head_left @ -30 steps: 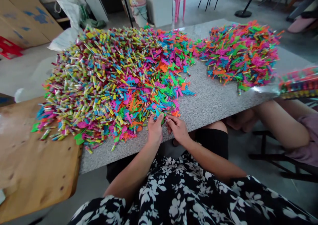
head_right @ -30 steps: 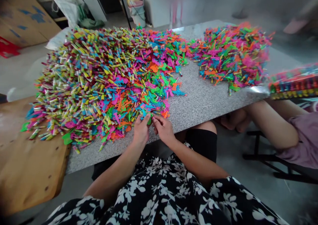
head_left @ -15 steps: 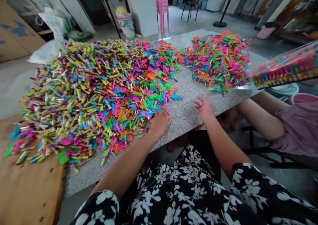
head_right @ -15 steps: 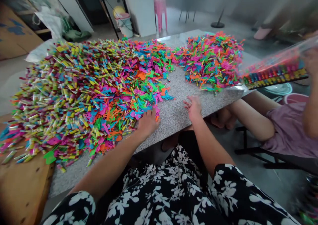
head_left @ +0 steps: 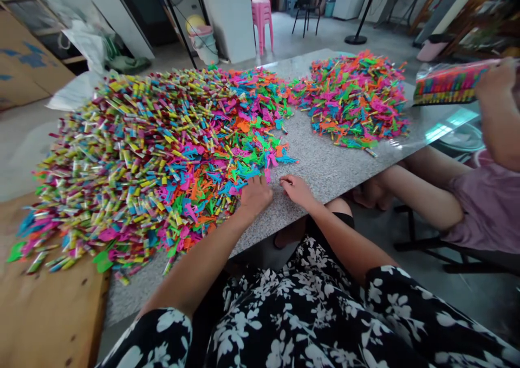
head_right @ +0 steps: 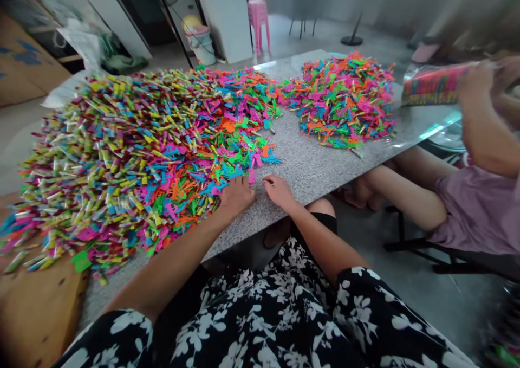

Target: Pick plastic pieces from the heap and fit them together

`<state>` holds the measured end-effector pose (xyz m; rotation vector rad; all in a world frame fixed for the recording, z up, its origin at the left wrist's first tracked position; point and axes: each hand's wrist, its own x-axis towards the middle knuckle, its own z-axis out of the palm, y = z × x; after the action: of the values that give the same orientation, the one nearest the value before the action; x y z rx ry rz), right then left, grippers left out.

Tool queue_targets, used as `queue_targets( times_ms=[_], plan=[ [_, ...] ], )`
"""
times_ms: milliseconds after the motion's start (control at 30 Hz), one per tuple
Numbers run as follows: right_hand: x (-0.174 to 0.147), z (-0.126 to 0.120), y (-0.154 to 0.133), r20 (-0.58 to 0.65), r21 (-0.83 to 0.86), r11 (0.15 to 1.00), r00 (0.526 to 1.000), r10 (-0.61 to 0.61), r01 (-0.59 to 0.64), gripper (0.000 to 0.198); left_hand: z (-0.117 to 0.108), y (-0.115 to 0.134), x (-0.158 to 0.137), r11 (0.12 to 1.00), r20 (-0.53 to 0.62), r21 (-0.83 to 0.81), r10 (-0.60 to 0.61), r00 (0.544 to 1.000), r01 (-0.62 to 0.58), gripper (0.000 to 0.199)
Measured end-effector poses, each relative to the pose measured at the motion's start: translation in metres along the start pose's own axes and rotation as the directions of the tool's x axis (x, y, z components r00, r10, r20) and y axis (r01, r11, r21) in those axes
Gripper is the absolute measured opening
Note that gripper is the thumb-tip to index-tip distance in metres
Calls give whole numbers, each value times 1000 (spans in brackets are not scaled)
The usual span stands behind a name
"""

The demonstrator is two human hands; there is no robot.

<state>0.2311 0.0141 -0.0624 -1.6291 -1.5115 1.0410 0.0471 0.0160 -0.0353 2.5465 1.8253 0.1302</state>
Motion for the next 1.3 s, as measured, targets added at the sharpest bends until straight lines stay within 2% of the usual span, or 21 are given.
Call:
queue_targets(
  times_ms=[133,233,300,400,533,667,733,800,933,1000,1067,1100,1167,1233,1300],
  plan=[
    [-8,21,-6,34,-63,996,998,-60,62,37,-2,-36,-5,996,-118,-77,43,992,-53,32],
    [-8,39,-12,10,-106,990,995,-96,96,40,-5,-49,-10,993,-136,-118,16,991,-32,31],
    [-7,47,-17,19,-115,989,996,-88,90,41,-6,-51,-15,992,-117,-111,49,992,-62,31],
    [-12,48,-21,51,-154,982,993,-105,112,37,-10,-51,-23,990,-81,-101,89,993,-97,28],
    [-35,35,-21,80,-348,918,982,-171,188,35,-18,-45,-27,994,-42,-79,66,997,-69,37],
    [-59,26,-17,218,-512,806,952,-214,298,51,-19,-29,-15,1000,59,-5,8,998,-8,60],
    [-63,25,-14,287,-528,772,930,-230,354,50,-17,-22,-4,1000,93,14,-16,996,15,58],
    [-62,25,-13,303,-517,780,927,-219,353,43,-15,-18,5,1000,105,15,-22,994,21,52],
    [-47,19,-13,224,-384,900,967,-126,206,24,-15,-28,10,997,49,-75,9,999,-5,47],
    [-38,14,-15,205,-201,975,977,-57,99,16,-17,-39,4,981,24,-191,37,999,-32,46],
    [-32,12,-21,251,65,996,967,41,-59,11,-20,-50,-8,942,43,-327,89,995,-70,47],
    [-29,11,-24,296,203,968,951,86,-150,10,-22,-55,-16,917,58,-386,129,990,-97,48],
    [-26,13,-33,394,415,856,909,138,-310,11,-26,-61,-34,870,71,-468,212,975,-155,50],
    [-25,19,-44,450,516,759,880,155,-397,13,-29,-64,-52,842,54,-503,257,965,-196,54],
    [-25,26,-54,476,538,721,863,168,-437,13,-32,-64,-66,839,26,-509,240,970,-194,60]
  ],
)
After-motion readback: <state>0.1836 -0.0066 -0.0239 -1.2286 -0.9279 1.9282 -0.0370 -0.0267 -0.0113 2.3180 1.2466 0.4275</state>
